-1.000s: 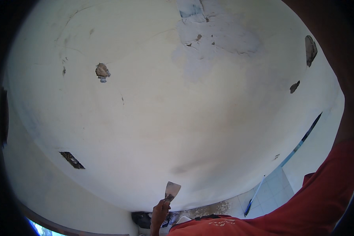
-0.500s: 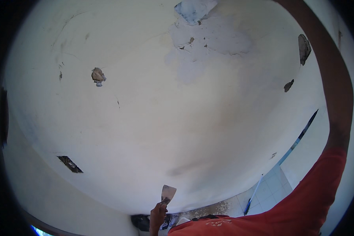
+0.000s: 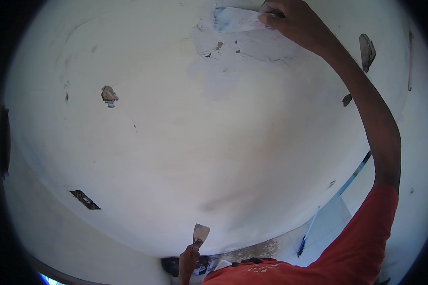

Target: The person applies a patching compound to holes and cracks in a ceiling using putty knives and then scrapes away excess material.

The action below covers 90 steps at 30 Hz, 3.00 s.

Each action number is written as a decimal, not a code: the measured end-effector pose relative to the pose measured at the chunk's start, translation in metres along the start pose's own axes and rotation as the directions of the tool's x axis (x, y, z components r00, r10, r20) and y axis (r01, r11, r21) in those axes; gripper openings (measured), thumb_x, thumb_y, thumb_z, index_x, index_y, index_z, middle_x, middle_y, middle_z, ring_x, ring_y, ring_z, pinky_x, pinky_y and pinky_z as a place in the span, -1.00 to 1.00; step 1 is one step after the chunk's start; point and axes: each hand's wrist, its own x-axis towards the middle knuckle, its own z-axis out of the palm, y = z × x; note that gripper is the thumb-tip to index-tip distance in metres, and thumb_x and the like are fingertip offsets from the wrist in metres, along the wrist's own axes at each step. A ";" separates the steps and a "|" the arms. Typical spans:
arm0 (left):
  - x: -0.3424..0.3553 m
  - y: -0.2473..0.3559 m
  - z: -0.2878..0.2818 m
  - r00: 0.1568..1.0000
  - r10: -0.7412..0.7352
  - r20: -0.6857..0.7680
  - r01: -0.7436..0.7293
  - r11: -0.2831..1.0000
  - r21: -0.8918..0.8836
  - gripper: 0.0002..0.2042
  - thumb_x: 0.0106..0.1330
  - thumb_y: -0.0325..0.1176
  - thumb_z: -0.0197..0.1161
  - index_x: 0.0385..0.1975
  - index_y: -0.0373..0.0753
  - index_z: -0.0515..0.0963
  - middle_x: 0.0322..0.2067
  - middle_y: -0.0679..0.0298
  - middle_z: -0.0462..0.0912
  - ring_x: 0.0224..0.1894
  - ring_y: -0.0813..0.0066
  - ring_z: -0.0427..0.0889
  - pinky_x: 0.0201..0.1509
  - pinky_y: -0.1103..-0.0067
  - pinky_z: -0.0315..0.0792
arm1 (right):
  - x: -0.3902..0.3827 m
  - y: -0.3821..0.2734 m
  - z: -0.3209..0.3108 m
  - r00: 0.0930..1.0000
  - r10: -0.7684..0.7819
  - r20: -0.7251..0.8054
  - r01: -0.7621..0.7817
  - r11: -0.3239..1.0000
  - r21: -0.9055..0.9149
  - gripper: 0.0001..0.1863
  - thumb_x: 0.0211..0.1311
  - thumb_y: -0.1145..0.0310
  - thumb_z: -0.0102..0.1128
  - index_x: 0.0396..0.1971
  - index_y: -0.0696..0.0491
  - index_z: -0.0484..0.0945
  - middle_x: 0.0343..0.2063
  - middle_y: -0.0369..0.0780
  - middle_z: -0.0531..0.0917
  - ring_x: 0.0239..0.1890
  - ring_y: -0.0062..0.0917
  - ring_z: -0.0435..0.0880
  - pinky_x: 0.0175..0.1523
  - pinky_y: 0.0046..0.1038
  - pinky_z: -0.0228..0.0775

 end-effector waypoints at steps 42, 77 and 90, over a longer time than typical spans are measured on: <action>-0.015 0.015 -0.023 1.000 -0.007 -0.016 0.007 1.000 0.008 -0.74 0.45 -0.24 0.08 -0.23 -0.35 0.53 -0.56 0.17 0.66 -0.59 0.45 0.60 -0.47 0.47 0.47 | -0.073 -0.082 0.071 0.925 0.045 -0.376 -0.019 0.997 0.073 -0.49 0.29 0.53 0.12 0.25 -0.02 0.44 -0.36 -0.18 0.51 -0.39 -0.50 0.50 -0.24 -0.40 0.43; -0.014 0.022 -0.028 0.996 -0.082 0.042 0.082 0.997 0.006 -0.77 0.44 -0.23 0.11 -0.21 -0.31 0.51 -0.47 0.01 0.67 -0.38 -0.01 0.68 -0.32 0.28 0.49 | -0.083 -0.105 0.110 0.914 -0.073 -0.399 0.048 0.996 -0.072 -0.44 0.12 0.49 0.24 0.19 0.06 0.44 -0.46 -0.21 0.45 -0.69 -0.46 0.47 -0.61 -0.42 0.37; -0.015 0.037 -0.033 0.995 -0.101 0.017 0.102 0.989 -0.108 -0.75 0.44 -0.23 0.09 -0.24 -0.32 0.54 -0.55 0.16 0.63 -0.53 0.36 0.62 -0.44 0.44 0.47 | -0.179 -0.118 0.089 0.978 0.190 0.092 -0.183 0.980 -0.074 -0.40 0.11 0.55 0.19 0.23 0.01 0.45 -0.50 -0.20 0.45 -0.67 -0.46 0.51 -0.57 -0.41 0.37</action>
